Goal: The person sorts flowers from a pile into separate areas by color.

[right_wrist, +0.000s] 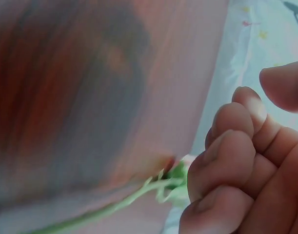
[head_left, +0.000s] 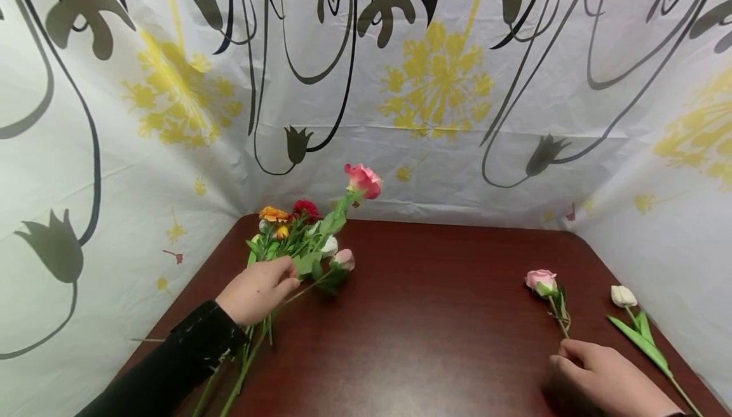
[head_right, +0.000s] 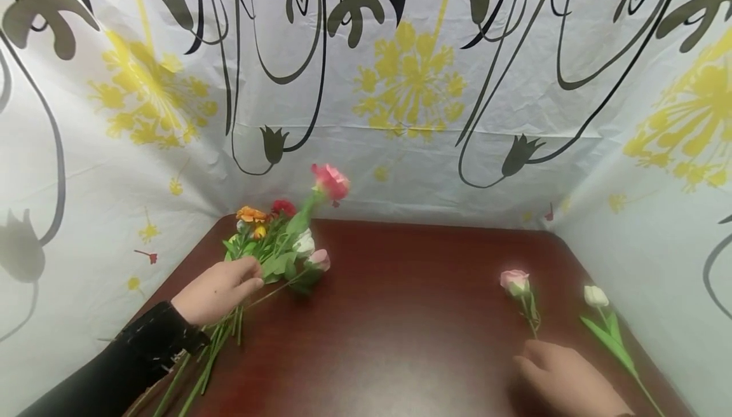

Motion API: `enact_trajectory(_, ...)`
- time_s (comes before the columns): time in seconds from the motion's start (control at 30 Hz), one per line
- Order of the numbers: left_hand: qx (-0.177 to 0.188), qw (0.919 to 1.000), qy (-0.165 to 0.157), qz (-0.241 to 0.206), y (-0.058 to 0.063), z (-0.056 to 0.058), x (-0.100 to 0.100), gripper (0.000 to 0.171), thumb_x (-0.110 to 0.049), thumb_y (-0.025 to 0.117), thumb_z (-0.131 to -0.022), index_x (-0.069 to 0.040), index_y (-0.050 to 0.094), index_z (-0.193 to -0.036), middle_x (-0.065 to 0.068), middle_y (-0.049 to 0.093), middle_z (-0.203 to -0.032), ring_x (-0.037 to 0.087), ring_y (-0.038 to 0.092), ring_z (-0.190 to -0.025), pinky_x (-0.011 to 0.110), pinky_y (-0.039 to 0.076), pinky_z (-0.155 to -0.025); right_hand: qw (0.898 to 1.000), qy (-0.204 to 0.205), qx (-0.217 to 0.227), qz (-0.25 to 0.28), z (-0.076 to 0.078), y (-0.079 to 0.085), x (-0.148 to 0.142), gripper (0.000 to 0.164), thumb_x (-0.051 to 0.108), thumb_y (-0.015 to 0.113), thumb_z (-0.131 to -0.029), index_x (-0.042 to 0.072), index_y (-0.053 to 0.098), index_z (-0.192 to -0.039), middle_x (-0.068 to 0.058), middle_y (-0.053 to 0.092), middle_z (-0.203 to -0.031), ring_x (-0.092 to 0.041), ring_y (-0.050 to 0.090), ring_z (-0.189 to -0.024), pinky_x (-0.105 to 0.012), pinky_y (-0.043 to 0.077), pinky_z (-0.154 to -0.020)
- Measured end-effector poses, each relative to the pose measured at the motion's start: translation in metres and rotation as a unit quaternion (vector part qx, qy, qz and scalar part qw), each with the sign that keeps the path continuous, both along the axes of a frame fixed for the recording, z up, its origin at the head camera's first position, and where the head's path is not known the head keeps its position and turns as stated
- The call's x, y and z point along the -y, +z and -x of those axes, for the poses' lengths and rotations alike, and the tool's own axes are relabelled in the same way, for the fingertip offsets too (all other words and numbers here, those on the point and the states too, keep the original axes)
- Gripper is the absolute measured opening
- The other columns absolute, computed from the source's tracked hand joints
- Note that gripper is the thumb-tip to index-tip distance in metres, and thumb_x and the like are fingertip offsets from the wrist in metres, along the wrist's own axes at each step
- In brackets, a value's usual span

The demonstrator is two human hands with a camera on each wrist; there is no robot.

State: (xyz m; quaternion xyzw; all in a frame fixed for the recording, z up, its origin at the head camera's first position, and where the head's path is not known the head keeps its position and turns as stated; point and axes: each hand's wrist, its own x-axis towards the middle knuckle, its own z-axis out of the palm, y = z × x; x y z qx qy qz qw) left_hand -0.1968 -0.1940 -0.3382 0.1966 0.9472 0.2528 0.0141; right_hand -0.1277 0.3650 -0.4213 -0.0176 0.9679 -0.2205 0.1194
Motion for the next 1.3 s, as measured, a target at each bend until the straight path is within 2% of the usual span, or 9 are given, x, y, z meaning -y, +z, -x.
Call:
enact_trajectory(0.17,0.046,0.9966,-0.029,-0.061,0.000,-0.003,-0.016,0.006,-0.022,0.059,-0.104,-0.017,0.060,-0.101,-0.002,0.054,-0.076,0.015,0.048,-0.063,0.034,0.041,-0.062,0.997,0.058,-0.045,0.032,-0.001,0.009,0.019,0.029,0.037,0.058,-0.103,0.018,0.053,-0.082,0.007,0.036,-0.066,-0.002,0.034,-0.056,-0.026,0.033,-0.054)
enact_trajectory(0.33,0.071,0.9865,-0.079,-0.124,-0.006,-0.006,-0.038,0.009,-0.022,0.058,-0.104,-0.015,0.061,-0.100,0.001,0.057,-0.077,0.015,0.051,-0.064,0.032,0.043,-0.061,0.983,0.131,-0.071,0.105,0.000,0.024,0.059,0.022,0.039,0.057,-0.104,0.023,0.059,-0.090,0.013,0.039,-0.065,0.000,0.037,-0.057,-0.027,0.033,-0.052)
enact_trajectory(0.5,0.111,0.9697,-0.109,-0.189,-0.013,-0.006,-0.064,0.010,-0.021,0.059,-0.104,-0.013,0.061,-0.099,0.003,0.063,-0.073,0.018,0.057,-0.058,0.033,0.049,-0.054,0.964,0.191,-0.100,0.154,0.001,0.041,0.108,0.013,0.039,0.057,-0.104,0.029,0.060,-0.098,0.014,0.049,-0.070,-0.001,0.043,-0.059,-0.027,0.036,-0.053)
enact_trajectory(0.63,0.155,0.9492,-0.127,-0.243,-0.018,-0.007,-0.082,0.010,-0.018,0.058,-0.103,-0.008,0.060,-0.100,0.006,0.064,-0.072,0.019,0.058,-0.057,0.034,0.052,-0.052,0.948,0.226,-0.134,0.178,0.001,0.048,0.148,0.007,0.037,0.056,-0.105,0.032,0.060,-0.103,0.013,0.058,-0.081,-0.004,0.050,-0.065,-0.026,0.042,-0.058)
enact_trajectory(0.7,0.168,0.9405,-0.134,-0.263,-0.020,-0.007,-0.090,0.011,-0.017,0.059,-0.103,-0.007,0.060,-0.101,0.007,0.064,-0.072,0.020,0.060,-0.059,0.034,0.052,-0.052,0.944,0.230,-0.125,0.200,0.002,0.051,0.164,0.009,0.040,0.055,-0.105,0.032,0.059,-0.107,0.012,0.061,-0.087,-0.006,0.053,-0.069,-0.027,0.044,-0.061)
enact_trajectory(0.83,0.185,0.9288,-0.145,-0.286,-0.024,-0.007,-0.105,0.011,-0.018,0.059,-0.103,-0.006,0.061,-0.103,0.008,0.066,-0.074,0.020,0.064,-0.063,0.032,0.052,-0.052,0.940,0.223,-0.103,0.236,0.005,0.052,0.187,0.017,0.044,0.052,-0.105,0.030,0.059,-0.113,0.010,0.063,-0.092,-0.009,0.056,-0.073,-0.028,0.047,-0.065)
enact_trajectory(1.0,0.207,0.9171,-0.152,-0.305,-0.028,-0.008,-0.117,0.010,-0.017,0.060,-0.103,-0.008,0.062,-0.102,0.010,0.067,-0.075,0.021,0.065,-0.064,0.031,0.052,-0.053,0.939,0.208,-0.122,0.245,0.008,0.050,0.202,0.019,0.045,0.052,-0.105,0.027,0.060,-0.106,0.009,0.058,-0.079,-0.006,0.049,-0.064,-0.028,0.043,-0.061)
enact_trajectory(1.1,0.215,0.9136,-0.151,-0.311,-0.029,-0.008,-0.123,0.009,-0.017,0.061,-0.102,-0.007,0.062,-0.101,0.009,0.067,-0.076,0.019,0.065,-0.064,0.030,0.050,-0.053,0.939,0.198,-0.127,0.251,0.009,0.047,0.207,0.022,0.046,0.052,-0.105,0.026,0.061,-0.101,0.009,0.049,-0.072,-0.004,0.039,-0.058,-0.028,0.038,-0.056)
enact_trajectory(1.3,0.224,0.9121,-0.146,-0.311,-0.032,-0.010,-0.133,0.009,-0.016,0.064,-0.101,-0.008,0.065,-0.099,0.007,0.067,-0.077,0.016,0.063,-0.062,0.028,0.048,-0.051,0.941,0.178,-0.125,0.261,0.008,0.045,0.210,0.024,0.046,0.052,-0.105,0.026,0.061,-0.093,0.009,0.043,-0.066,-0.004,0.033,-0.053,-0.027,0.032,-0.052)
